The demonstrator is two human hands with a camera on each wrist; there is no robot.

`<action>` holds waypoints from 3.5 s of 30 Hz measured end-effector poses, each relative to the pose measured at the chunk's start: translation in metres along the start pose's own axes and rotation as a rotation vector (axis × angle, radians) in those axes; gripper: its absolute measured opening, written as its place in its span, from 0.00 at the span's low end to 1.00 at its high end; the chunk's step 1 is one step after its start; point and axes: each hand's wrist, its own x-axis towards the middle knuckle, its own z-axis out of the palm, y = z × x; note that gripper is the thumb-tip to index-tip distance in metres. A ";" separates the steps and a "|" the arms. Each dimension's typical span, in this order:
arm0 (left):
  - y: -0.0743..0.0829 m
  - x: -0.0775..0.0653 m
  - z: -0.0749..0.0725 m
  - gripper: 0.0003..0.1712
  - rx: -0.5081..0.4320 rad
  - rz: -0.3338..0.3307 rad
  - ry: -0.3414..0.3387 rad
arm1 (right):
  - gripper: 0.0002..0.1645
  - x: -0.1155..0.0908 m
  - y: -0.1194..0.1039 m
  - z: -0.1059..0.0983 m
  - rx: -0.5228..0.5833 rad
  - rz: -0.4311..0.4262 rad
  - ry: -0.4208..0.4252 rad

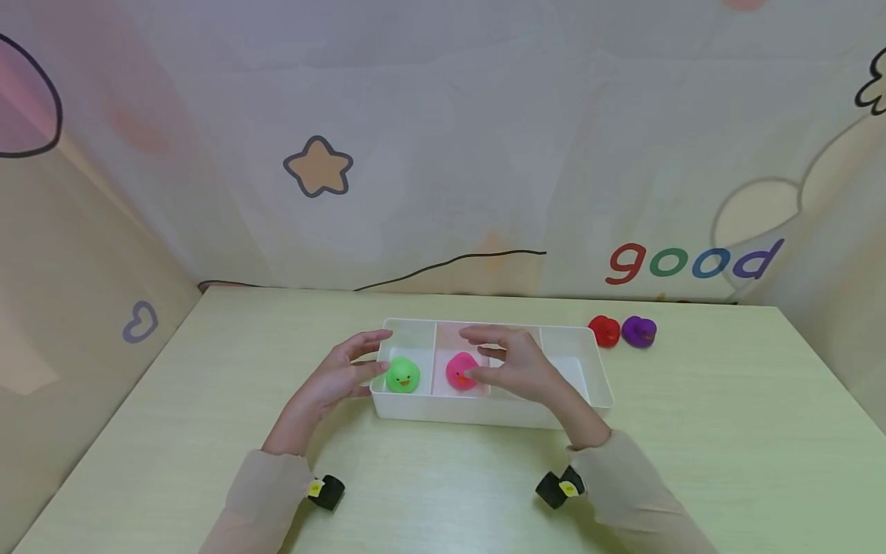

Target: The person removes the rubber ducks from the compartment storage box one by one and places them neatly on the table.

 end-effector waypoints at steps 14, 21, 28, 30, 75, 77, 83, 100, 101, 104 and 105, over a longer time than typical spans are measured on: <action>-0.001 0.001 -0.001 0.30 0.000 0.004 0.000 | 0.22 0.018 -0.011 0.024 -0.466 0.111 -0.068; -0.002 0.001 0.000 0.30 -0.004 0.010 -0.011 | 0.14 0.022 -0.018 0.034 -0.724 0.132 -0.105; 0.000 0.001 0.001 0.30 0.005 0.005 -0.010 | 0.10 0.025 -0.020 0.039 -0.851 0.110 -0.088; 0.000 0.000 0.001 0.30 0.009 0.004 -0.005 | 0.12 0.026 -0.020 0.040 -0.870 0.105 -0.089; -0.002 0.002 0.001 0.29 0.015 -0.005 0.017 | 0.22 -0.013 -0.012 -0.018 -0.211 -0.046 0.215; -0.002 0.002 0.001 0.30 0.015 -0.006 0.016 | 0.22 -0.015 -0.011 -0.023 -0.222 -0.018 0.228; -0.001 0.001 0.000 0.30 0.014 -0.004 0.011 | 0.22 -0.023 -0.006 -0.038 -0.275 0.056 0.242; -0.001 0.001 0.000 0.30 0.004 0.001 -0.002 | 0.22 -0.044 0.000 -0.071 -0.240 0.136 0.286; -0.001 0.001 0.000 0.30 0.005 0.002 -0.002 | 0.22 -0.045 0.000 -0.073 -0.245 0.150 0.288; -0.001 0.001 0.000 0.30 0.004 0.006 -0.005 | 0.22 -0.049 0.003 -0.080 -0.244 0.209 0.301; -0.001 0.001 0.000 0.30 0.004 0.006 -0.006 | 0.22 -0.050 0.004 -0.082 -0.244 0.220 0.304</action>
